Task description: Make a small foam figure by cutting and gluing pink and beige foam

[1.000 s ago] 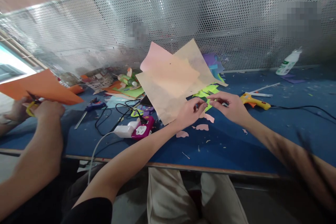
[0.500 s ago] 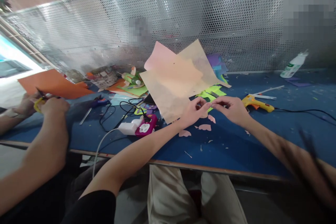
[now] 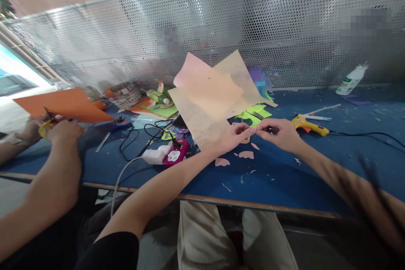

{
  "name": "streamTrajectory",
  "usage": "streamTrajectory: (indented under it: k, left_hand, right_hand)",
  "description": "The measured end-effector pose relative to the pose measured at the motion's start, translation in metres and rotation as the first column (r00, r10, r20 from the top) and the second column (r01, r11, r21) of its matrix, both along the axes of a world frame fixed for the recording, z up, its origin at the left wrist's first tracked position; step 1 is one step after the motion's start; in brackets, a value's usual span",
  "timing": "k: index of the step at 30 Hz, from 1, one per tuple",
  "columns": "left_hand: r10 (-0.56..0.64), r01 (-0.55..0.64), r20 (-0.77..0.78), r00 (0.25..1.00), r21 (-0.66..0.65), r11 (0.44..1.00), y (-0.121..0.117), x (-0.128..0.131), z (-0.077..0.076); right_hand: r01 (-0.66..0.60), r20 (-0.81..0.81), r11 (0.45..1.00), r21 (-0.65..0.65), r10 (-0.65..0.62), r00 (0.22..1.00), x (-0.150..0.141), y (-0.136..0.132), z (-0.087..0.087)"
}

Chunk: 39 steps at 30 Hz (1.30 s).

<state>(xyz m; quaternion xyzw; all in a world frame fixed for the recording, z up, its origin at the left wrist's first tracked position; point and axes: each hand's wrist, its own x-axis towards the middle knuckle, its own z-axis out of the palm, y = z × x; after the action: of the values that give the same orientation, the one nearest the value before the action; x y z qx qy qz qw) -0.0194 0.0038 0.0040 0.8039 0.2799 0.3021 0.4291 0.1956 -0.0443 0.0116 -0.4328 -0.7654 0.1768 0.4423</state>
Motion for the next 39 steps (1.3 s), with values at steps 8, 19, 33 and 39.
streamTrajectory:
  k: [8,19,33,39]
  left_hand:
    - [-0.023,0.024,0.025,0.999,-0.036,0.999,0.000,0.001,-0.001]
    - [-0.031,0.031,-0.001,1.000,-0.045,0.998,0.000,0.002,-0.001]
    - [0.011,0.035,-0.221,0.975,0.201,0.979,0.007,-0.003,-0.002]
    - [-0.004,0.225,-0.387,0.922,0.528,0.819,0.001,-0.008,0.005]
  right_hand:
    - [0.011,-0.003,0.998,0.064,-0.011,1.000,-0.005,-0.001,-0.001]
    - [0.018,0.016,0.999,0.051,-0.019,1.000,-0.005,0.001,-0.002]
    - [-0.029,-0.050,1.000,0.003,0.029,0.998,0.006,0.000,0.001]
    - [-0.032,-0.056,0.999,0.016,0.033,0.998,0.007,0.000,-0.001]
